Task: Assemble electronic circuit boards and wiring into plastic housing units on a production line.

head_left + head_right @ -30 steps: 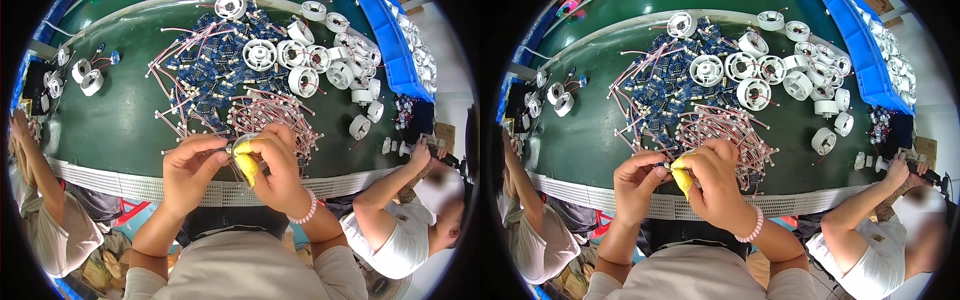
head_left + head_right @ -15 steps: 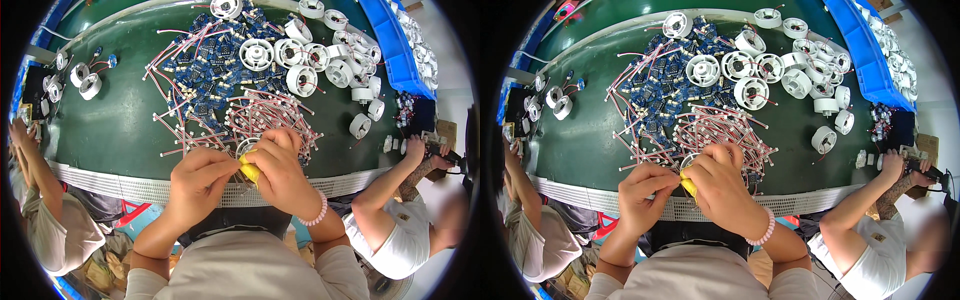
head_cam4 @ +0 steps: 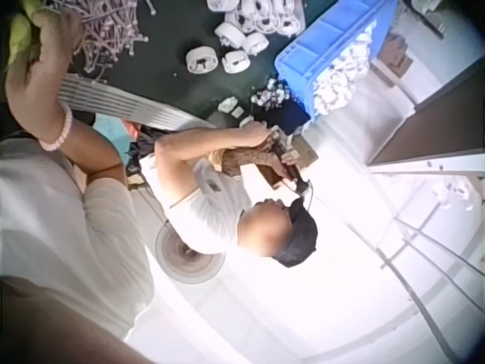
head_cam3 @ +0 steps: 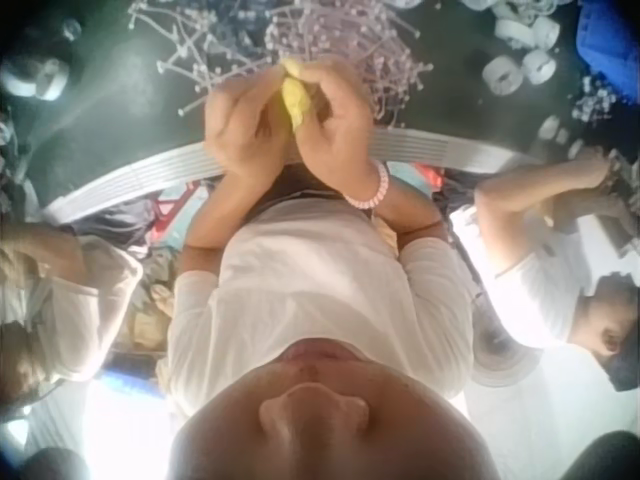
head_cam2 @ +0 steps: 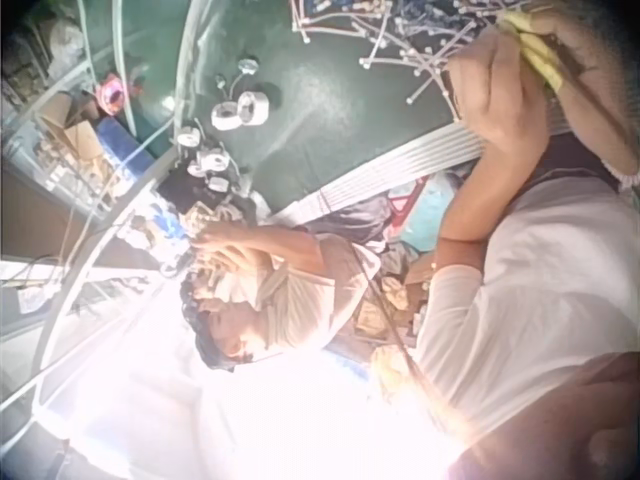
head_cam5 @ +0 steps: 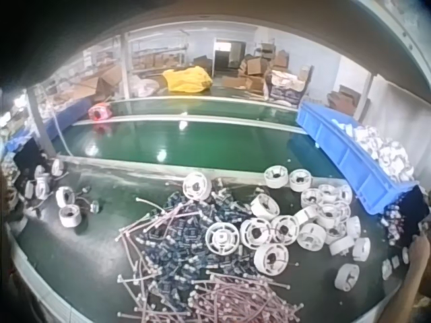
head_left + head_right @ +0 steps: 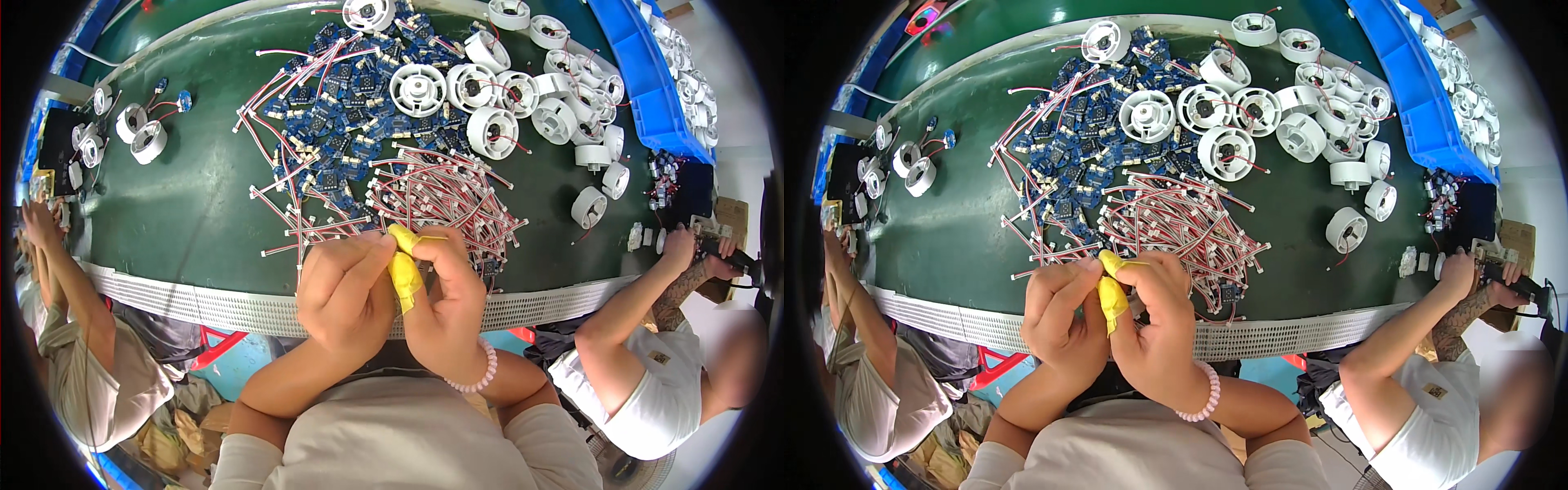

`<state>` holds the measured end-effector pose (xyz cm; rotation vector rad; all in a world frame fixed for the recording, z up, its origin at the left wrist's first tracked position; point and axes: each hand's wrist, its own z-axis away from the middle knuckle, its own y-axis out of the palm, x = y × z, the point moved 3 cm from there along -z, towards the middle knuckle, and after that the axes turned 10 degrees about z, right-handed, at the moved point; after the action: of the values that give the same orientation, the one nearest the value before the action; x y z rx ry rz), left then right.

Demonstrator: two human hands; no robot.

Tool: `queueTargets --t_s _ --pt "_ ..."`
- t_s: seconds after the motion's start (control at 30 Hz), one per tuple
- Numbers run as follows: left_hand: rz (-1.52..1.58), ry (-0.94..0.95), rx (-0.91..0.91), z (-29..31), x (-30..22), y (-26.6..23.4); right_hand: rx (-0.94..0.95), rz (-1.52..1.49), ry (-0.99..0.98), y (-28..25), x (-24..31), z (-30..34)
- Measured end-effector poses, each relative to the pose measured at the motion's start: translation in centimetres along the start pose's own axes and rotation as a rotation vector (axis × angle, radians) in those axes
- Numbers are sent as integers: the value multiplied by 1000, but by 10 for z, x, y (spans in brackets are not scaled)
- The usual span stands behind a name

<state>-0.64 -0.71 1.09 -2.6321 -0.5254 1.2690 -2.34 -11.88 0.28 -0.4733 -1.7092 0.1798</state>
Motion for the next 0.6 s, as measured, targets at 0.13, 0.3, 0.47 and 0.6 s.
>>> queueTargets --t_s 0.13,0.3,0.47,0.6 --pt "-10 -49 41 -7 6 -8 -15 -189 51 2 -4 -7" --pt "254 -419 38 -9 27 -27 84 472 -361 -20 -7 -63" --pt "503 -715 7 -1 40 -36 243 812 -554 -1 -6 -81" --pt "671 -869 28 2 46 -38 446 898 -584 6 -5 -87"
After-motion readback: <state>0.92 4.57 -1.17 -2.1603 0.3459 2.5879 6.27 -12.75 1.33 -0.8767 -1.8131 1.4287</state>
